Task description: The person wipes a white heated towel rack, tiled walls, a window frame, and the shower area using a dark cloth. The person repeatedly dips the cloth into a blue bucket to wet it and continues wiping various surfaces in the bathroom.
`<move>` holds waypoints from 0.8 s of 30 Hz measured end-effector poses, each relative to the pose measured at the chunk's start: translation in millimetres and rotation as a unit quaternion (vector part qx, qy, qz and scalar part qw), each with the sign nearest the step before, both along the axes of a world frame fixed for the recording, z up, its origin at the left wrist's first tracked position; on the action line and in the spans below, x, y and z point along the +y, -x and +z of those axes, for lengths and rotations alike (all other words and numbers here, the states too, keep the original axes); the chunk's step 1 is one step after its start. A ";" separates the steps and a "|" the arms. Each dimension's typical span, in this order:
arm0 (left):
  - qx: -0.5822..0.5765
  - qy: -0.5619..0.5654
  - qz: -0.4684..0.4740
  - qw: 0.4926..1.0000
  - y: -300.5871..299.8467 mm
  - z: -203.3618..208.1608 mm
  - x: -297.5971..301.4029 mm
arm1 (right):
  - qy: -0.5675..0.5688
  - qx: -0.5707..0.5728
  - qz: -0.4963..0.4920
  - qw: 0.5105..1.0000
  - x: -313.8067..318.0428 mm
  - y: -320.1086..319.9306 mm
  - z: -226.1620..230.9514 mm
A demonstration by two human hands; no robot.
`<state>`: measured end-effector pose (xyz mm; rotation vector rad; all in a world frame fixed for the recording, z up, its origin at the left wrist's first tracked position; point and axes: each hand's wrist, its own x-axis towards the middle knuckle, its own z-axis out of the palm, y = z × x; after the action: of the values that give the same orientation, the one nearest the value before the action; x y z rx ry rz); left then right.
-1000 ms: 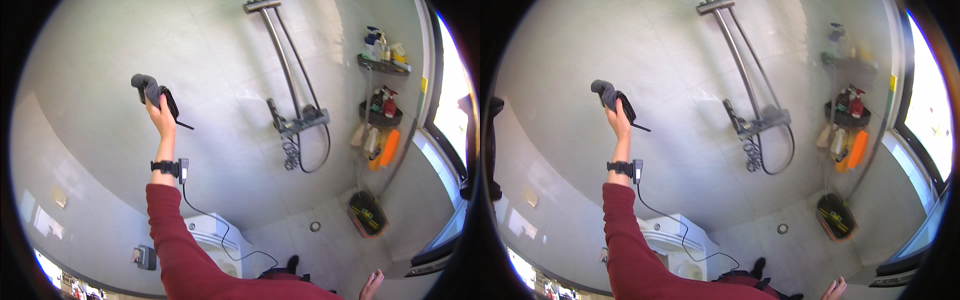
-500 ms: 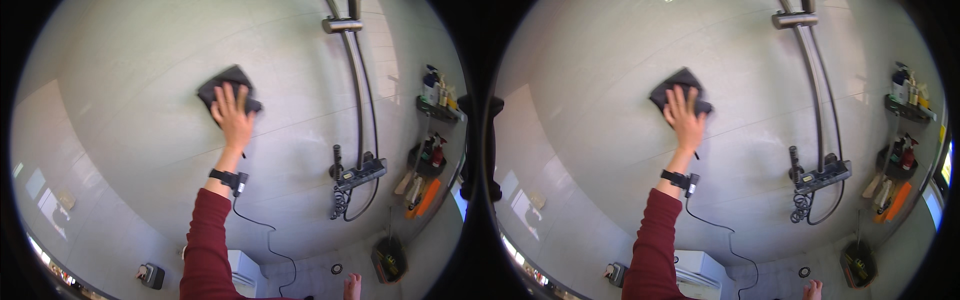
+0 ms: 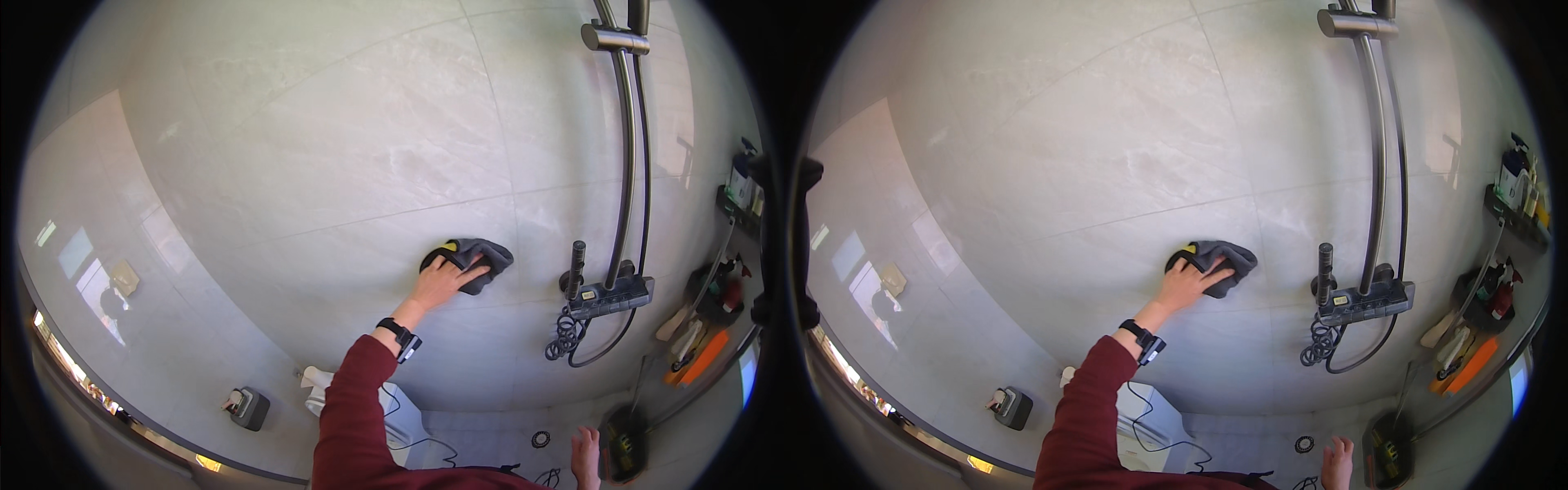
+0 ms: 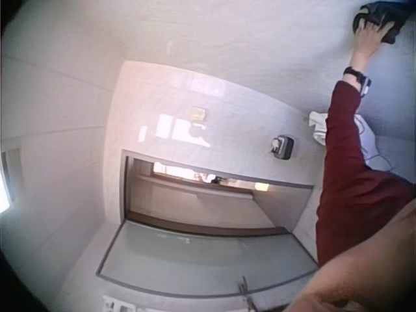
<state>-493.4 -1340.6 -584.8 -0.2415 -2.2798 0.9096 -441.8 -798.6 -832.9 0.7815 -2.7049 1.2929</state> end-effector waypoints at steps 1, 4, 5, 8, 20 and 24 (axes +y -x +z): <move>0.023 0.015 0.016 0.999 -1.9 15.8 -1.3 | -0.025 -0.011 -0.008 1.000 4.7 3.9 -1.5; 0.124 0.003 0.076 0.989 -4.4 89.5 -2.5 | -0.083 -0.042 -0.029 0.995 15.5 12.4 -6.2; 0.137 -0.069 0.075 0.985 -3.5 119.4 0.1 | -0.097 -0.050 -0.022 0.994 17.6 15.2 -8.2; 0.238 -0.136 0.053 0.960 8.3 219.2 9.8 | -0.116 -0.091 -0.024 0.989 18.0 22.8 -17.7; 0.469 -0.136 -0.021 0.872 140.0 489.6 89.2 | -0.084 -0.161 -0.062 0.981 2.0 10.5 -71.4; 0.454 -0.084 -0.056 0.885 171.6 497.7 119.3 | -0.121 -0.136 -0.030 0.983 13.7 9.0 -100.4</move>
<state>-665.0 -1221.3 -87.1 0.1208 -1.4296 0.5723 -450.9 -784.9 -933.3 0.5678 -3.1201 1.1480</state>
